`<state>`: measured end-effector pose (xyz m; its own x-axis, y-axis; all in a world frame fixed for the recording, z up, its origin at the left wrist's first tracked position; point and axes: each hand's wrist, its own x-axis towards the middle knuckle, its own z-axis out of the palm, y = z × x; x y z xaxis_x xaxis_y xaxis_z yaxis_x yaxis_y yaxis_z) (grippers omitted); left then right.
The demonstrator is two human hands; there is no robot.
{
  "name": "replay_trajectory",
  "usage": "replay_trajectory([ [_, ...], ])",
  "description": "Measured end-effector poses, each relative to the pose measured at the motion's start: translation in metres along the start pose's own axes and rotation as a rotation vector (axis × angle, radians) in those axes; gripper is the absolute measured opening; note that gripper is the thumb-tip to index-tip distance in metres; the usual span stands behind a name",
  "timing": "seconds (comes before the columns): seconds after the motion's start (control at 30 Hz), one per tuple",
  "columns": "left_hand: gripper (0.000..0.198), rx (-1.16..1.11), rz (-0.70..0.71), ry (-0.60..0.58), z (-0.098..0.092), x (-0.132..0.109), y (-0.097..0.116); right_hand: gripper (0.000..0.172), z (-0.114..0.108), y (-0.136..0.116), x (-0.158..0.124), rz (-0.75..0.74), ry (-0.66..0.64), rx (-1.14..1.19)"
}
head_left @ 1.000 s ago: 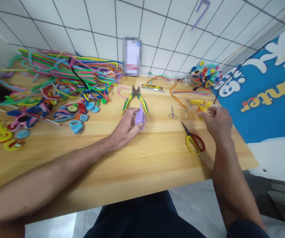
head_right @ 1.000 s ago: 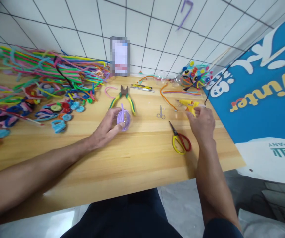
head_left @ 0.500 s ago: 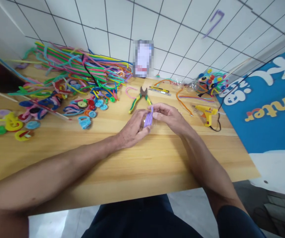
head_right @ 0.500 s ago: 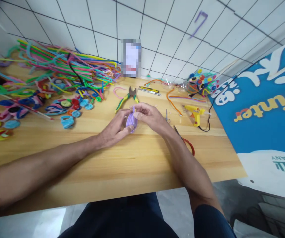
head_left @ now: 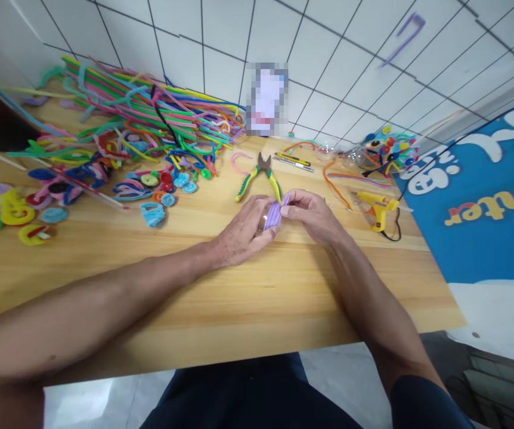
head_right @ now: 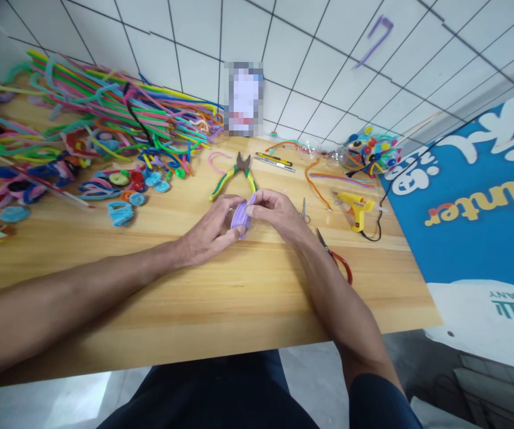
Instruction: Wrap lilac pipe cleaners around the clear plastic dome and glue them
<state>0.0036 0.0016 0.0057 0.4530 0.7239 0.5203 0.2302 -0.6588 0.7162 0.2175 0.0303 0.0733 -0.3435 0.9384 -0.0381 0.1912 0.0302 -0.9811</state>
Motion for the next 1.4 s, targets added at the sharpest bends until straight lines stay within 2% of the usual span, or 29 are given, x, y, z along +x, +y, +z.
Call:
replay_trajectory([
  [0.33, 0.047, -0.007, -0.002, 0.004, 0.0, 0.001, 0.002, 0.027, 0.007, 0.004, -0.002, -0.017, 0.063, -0.009],
  [0.9, 0.04, -0.015, 0.0, 0.012, -0.001, 0.0, 0.003, 0.03, 0.015, 0.004, -0.007, -0.048, 0.097, -0.047],
  [1.07, 0.038, -0.043, -0.024, 0.009, -0.002, -0.001, 0.004, 0.036, 0.018, 0.002, -0.009, -0.036, 0.097, -0.05],
  [1.23, 0.043, -0.092, -0.06, 0.004, -0.004, -0.003, 0.004, 0.04, 0.019, 0.004, -0.009, -0.033, 0.091, -0.055],
  [1.4, 0.052, -0.078, -0.05, -0.029, -0.003, -0.001, 0.001, 0.036, 0.018, 0.009, -0.007, -0.059, 0.074, -0.047],
])
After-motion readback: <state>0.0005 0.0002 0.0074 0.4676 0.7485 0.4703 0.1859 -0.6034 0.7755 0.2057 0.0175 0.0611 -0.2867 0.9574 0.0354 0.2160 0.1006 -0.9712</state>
